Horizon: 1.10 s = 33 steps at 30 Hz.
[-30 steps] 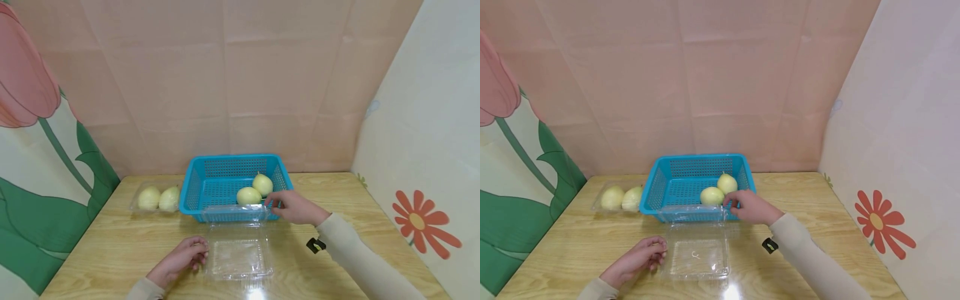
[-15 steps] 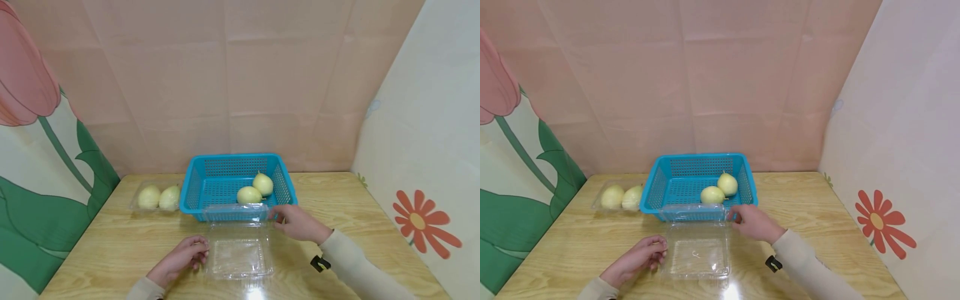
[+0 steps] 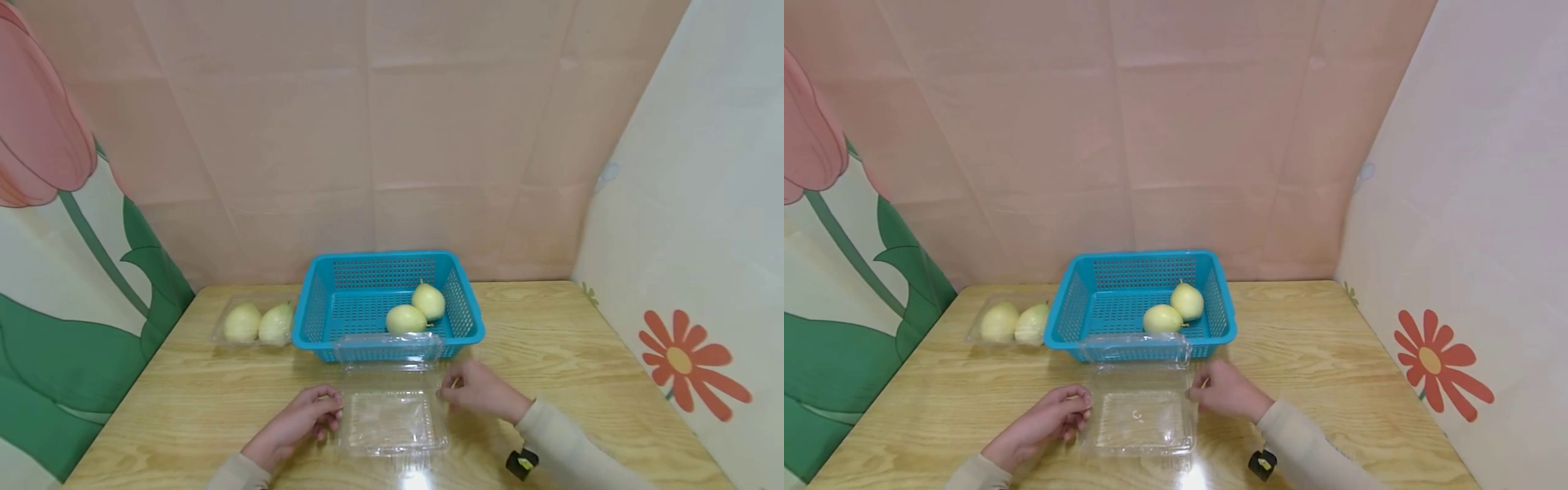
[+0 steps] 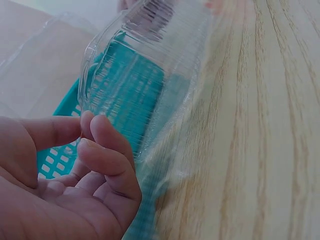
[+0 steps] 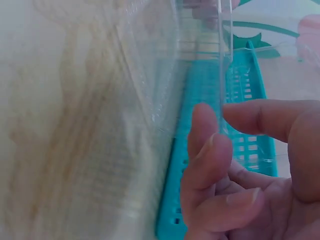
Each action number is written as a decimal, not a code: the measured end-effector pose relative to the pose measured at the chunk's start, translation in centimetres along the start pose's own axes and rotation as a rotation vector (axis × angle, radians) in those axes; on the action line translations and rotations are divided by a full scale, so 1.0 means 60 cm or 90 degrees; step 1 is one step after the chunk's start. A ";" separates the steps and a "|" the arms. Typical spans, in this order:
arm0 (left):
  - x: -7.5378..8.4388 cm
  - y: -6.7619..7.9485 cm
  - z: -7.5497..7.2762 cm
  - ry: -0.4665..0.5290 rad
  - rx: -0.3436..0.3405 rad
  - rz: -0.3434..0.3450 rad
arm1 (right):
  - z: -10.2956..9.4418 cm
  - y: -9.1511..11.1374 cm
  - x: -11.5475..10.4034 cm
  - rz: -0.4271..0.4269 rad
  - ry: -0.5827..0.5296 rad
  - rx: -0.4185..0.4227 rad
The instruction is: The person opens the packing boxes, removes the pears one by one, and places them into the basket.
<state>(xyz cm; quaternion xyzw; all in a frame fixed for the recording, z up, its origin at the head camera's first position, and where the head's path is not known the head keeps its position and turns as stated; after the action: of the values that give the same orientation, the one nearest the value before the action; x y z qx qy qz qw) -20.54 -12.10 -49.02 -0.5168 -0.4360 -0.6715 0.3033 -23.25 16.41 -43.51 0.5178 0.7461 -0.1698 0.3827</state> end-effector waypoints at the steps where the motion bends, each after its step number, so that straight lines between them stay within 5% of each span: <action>1: 0.001 0.001 0.001 0.000 0.000 0.000 | 0.003 0.001 0.002 0.007 -0.016 -0.002; 12: -0.002 -0.004 0.005 0.004 -0.017 -0.002 | 0.010 0.012 0.024 0.030 -0.145 -0.024; 16: 0.001 -0.003 -0.014 0.005 0.024 -0.009 | -0.006 0.026 0.039 0.062 -0.140 -0.023; 26: 0.045 0.020 -0.142 0.028 0.202 0.006 | -0.060 0.062 0.091 0.129 -0.087 -0.025; 33: 0.048 0.042 -0.236 0.106 0.317 -0.012 | -0.103 0.080 0.121 0.166 -0.038 -0.002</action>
<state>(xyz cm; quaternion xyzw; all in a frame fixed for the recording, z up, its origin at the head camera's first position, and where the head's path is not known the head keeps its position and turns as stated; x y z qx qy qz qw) -25.26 -25.78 -46.79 -0.3649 -0.5666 -0.5862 0.4495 -22.59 27.07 -44.22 0.6046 0.6609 -0.1328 0.4243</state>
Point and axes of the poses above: each hand's wrist, its own y-axis away from the middle knuckle, its own z-axis out of the palm, x = y × z, the point moved 7 cm from there along -y, towards the middle knuckle, and after that the axes turned 1 degree about x, right-handed, at the moved point
